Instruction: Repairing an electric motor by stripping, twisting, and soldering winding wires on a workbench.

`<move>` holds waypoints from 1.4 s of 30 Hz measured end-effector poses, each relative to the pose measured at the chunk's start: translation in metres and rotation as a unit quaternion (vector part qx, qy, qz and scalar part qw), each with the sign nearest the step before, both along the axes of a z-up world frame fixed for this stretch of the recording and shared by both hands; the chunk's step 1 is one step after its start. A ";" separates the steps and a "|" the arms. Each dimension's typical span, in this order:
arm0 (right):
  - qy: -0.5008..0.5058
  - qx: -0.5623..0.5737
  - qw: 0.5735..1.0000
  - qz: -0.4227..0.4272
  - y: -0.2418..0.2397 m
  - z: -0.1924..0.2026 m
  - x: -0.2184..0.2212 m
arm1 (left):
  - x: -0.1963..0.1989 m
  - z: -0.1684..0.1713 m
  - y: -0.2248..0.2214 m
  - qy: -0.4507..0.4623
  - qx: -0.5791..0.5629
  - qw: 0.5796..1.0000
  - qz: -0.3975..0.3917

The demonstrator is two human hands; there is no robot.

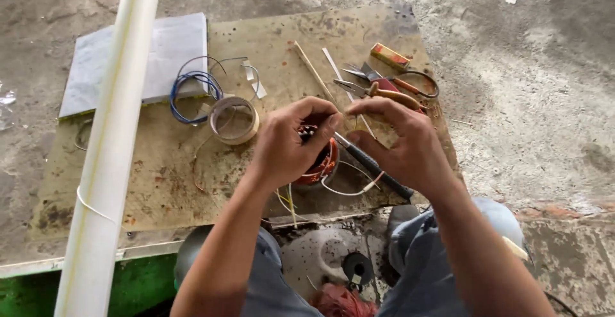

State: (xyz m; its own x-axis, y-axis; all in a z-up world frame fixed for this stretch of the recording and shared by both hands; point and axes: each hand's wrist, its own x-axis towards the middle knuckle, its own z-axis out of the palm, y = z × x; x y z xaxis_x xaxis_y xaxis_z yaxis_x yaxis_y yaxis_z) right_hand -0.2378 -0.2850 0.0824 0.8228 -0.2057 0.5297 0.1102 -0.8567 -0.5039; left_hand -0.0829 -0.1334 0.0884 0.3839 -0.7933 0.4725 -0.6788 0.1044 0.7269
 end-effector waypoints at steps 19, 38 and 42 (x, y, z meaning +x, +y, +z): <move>-0.114 0.184 0.975 -0.043 0.008 -0.018 0.008 | -0.006 0.004 -0.002 0.027 -0.051 0.998 0.002; -0.112 -0.010 0.993 0.020 0.008 -0.010 0.002 | -0.005 0.012 0.001 -0.022 0.016 0.999 -0.020; -0.132 -0.004 0.991 0.018 0.006 -0.017 0.002 | -0.006 0.011 0.001 -0.023 0.019 0.999 -0.014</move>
State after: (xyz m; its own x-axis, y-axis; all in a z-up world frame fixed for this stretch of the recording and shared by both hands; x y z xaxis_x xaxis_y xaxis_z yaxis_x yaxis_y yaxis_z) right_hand -0.2361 -0.2787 0.0650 0.6620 -0.1736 0.7291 0.2689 -0.8530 -0.4472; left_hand -0.0891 -0.1326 0.0994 0.3394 -0.8213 0.4585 -0.7088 0.0971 0.6987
